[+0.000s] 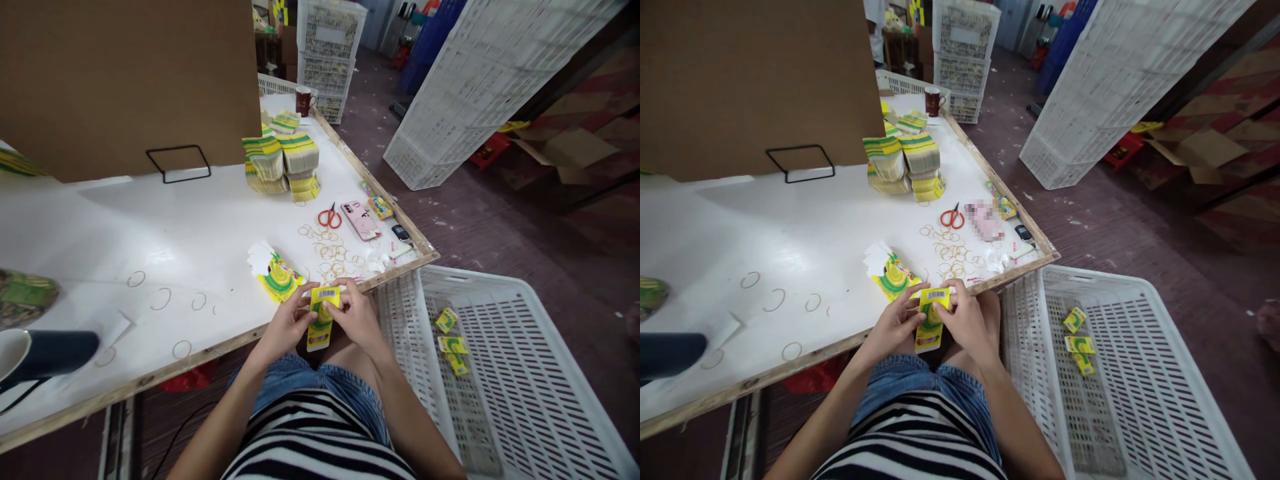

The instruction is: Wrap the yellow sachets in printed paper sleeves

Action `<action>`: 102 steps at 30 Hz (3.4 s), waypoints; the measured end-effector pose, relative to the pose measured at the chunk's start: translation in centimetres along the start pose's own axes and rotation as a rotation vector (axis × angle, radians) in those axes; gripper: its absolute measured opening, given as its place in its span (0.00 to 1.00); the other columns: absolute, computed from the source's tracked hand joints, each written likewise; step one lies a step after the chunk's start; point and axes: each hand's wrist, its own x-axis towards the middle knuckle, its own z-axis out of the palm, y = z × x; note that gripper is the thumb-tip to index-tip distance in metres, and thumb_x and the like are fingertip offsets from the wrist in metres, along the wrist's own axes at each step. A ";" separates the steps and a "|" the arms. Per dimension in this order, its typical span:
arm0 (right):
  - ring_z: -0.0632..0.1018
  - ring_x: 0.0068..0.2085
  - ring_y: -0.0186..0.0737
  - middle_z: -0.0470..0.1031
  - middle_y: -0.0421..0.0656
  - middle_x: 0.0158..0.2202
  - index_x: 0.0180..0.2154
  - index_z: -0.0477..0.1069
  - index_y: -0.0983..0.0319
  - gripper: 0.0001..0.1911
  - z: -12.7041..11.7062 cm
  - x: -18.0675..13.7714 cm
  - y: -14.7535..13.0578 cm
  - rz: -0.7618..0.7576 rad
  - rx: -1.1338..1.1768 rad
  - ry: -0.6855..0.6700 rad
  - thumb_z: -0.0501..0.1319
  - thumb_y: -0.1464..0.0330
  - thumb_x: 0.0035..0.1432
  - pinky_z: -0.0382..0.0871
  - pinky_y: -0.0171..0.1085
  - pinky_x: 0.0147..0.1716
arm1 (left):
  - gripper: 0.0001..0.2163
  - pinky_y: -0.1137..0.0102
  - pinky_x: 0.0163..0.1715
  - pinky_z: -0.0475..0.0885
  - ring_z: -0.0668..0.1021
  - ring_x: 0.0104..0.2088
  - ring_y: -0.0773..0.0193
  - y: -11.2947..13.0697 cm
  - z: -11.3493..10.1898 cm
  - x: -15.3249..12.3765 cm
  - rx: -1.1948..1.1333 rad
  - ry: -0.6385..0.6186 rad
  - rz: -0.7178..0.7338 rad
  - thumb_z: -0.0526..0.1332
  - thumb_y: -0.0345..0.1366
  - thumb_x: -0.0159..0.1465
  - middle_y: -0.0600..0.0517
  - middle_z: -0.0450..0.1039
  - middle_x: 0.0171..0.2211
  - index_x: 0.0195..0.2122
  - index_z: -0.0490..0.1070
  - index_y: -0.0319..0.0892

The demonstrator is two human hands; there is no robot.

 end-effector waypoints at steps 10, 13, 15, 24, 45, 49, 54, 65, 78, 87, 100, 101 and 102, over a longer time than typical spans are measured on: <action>0.75 0.32 0.38 0.76 0.42 0.37 0.44 0.71 0.58 0.15 -0.3 -0.9 1.8 0.012 0.349 0.116 0.64 0.60 0.56 0.71 0.37 0.32 | 0.25 0.64 0.43 0.74 0.80 0.43 0.57 0.0 1.0 0.2 -0.010 0.012 0.053 0.65 0.37 0.60 0.44 0.74 0.50 0.58 0.61 0.46; 0.73 0.28 0.36 0.75 0.40 0.37 0.45 0.67 0.55 0.14 -1.8 -1.5 2.2 -0.037 0.476 0.622 0.63 0.59 0.57 0.69 0.38 0.29 | 0.26 0.60 0.55 0.68 0.75 0.53 0.56 0.3 0.6 0.2 0.109 0.119 0.170 0.64 0.36 0.61 0.44 0.67 0.57 0.60 0.60 0.48; 0.74 0.31 0.37 0.74 0.40 0.40 0.46 0.65 0.53 0.14 -2.7 -1.4 2.5 -0.090 0.517 0.878 0.58 0.56 0.60 0.70 0.40 0.33 | 0.21 0.58 0.57 0.66 0.73 0.54 0.56 0.5 0.0 0.1 0.202 0.246 0.219 0.63 0.36 0.61 0.44 0.68 0.56 0.55 0.65 0.45; 0.72 0.42 0.46 0.73 0.49 0.45 0.44 0.74 0.60 0.18 5.8 3.4 2.6 -0.051 -0.028 0.218 0.65 0.61 0.52 0.66 0.45 0.45 | 0.06 0.62 0.50 0.70 0.77 0.45 0.57 0.8 0.4 -1.1 0.373 0.347 0.303 0.61 0.36 0.63 0.47 0.76 0.40 0.38 0.75 0.43; 0.77 0.32 0.38 0.77 0.41 0.30 0.36 0.72 0.60 0.14 4.6 -0.2 0.1 0.217 0.663 0.095 0.68 0.60 0.49 0.73 0.38 0.35 | 0.23 0.60 0.44 0.74 0.79 0.46 0.49 -0.1 -1.8 0.4 -0.416 0.137 0.082 0.73 0.49 0.47 0.44 0.80 0.38 0.40 0.76 0.40; 0.78 0.37 0.42 0.79 0.43 0.33 0.36 0.75 0.61 0.14 4.2 -0.9 -1.0 0.198 0.550 0.098 0.68 0.59 0.49 0.73 0.42 0.41 | 0.21 0.65 0.39 0.75 0.81 0.38 0.56 -0.6 -1.7 0.5 -0.442 0.209 0.076 0.72 0.46 0.50 0.48 0.80 0.32 0.41 0.76 0.39; 0.79 0.41 0.47 0.80 0.45 0.36 0.35 0.77 0.62 0.14 4.9 -1.4 -1.0 0.152 0.398 0.082 0.67 0.58 0.52 0.72 0.46 0.46 | 0.17 0.70 0.35 0.75 0.80 0.31 0.63 -1.1 -1.6 0.6 -0.394 0.347 0.063 0.73 0.43 0.49 0.52 0.79 0.28 0.38 0.77 0.41; 0.79 0.41 0.44 0.79 0.44 0.37 0.46 0.73 0.60 0.24 3.9 -1.5 -0.7 0.159 0.608 -0.217 0.61 0.50 0.56 0.75 0.41 0.39 | 0.20 0.63 0.39 0.75 0.81 0.38 0.51 0.3 -1.4 -0.4 -0.475 -0.056 -0.033 0.72 0.48 0.48 0.45 0.81 0.32 0.35 0.77 0.37; 0.75 0.30 0.39 0.77 0.43 0.29 0.30 0.72 0.63 0.14 3.5 -2.1 -1.3 0.119 0.036 0.146 0.60 0.58 0.59 0.70 0.35 0.31 | 0.23 0.74 0.31 0.72 0.76 0.29 0.68 -0.9 -0.1 0.4 -0.087 0.402 0.108 0.68 0.39 0.55 0.56 0.73 0.30 0.49 0.63 0.43; 0.76 0.36 0.38 0.76 0.44 0.39 0.56 0.65 0.59 0.24 1.7 -1.4 0.8 -0.074 0.268 0.096 0.61 0.63 0.59 0.72 0.36 0.36 | 0.27 0.70 0.37 0.73 0.79 0.36 0.63 0.5 -0.5 -0.8 -0.027 0.105 0.087 0.64 0.36 0.61 0.50 0.74 0.38 0.59 0.55 0.47; 0.76 0.33 0.39 0.76 0.41 0.32 0.46 0.72 0.58 0.13 0.3 -0.6 1.4 -0.092 0.274 0.044 0.61 0.62 0.60 0.70 0.36 0.33 | 0.31 0.67 0.38 0.75 0.81 0.36 0.60 -0.2 -0.6 -1.2 -0.197 -0.107 -0.020 0.68 0.36 0.57 0.46 0.76 0.44 0.59 0.55 0.48; 0.76 0.34 0.39 0.76 0.41 0.33 0.49 0.70 0.57 0.16 0.3 -0.5 1.6 -0.085 0.277 0.064 0.61 0.62 0.60 0.71 0.36 0.34 | 0.33 0.66 0.39 0.75 0.81 0.37 0.60 -0.3 -0.6 -1.1 -0.182 -0.107 -0.021 0.68 0.36 0.57 0.46 0.76 0.44 0.61 0.54 0.49; 0.76 0.36 0.39 0.76 0.41 0.34 0.50 0.70 0.56 0.16 0.3 -0.5 1.7 -0.097 0.262 0.071 0.61 0.62 0.60 0.71 0.37 0.36 | 0.33 0.66 0.40 0.74 0.81 0.38 0.59 -0.3 -0.6 -1.1 -0.160 -0.110 -0.022 0.67 0.37 0.58 0.45 0.76 0.45 0.62 0.54 0.48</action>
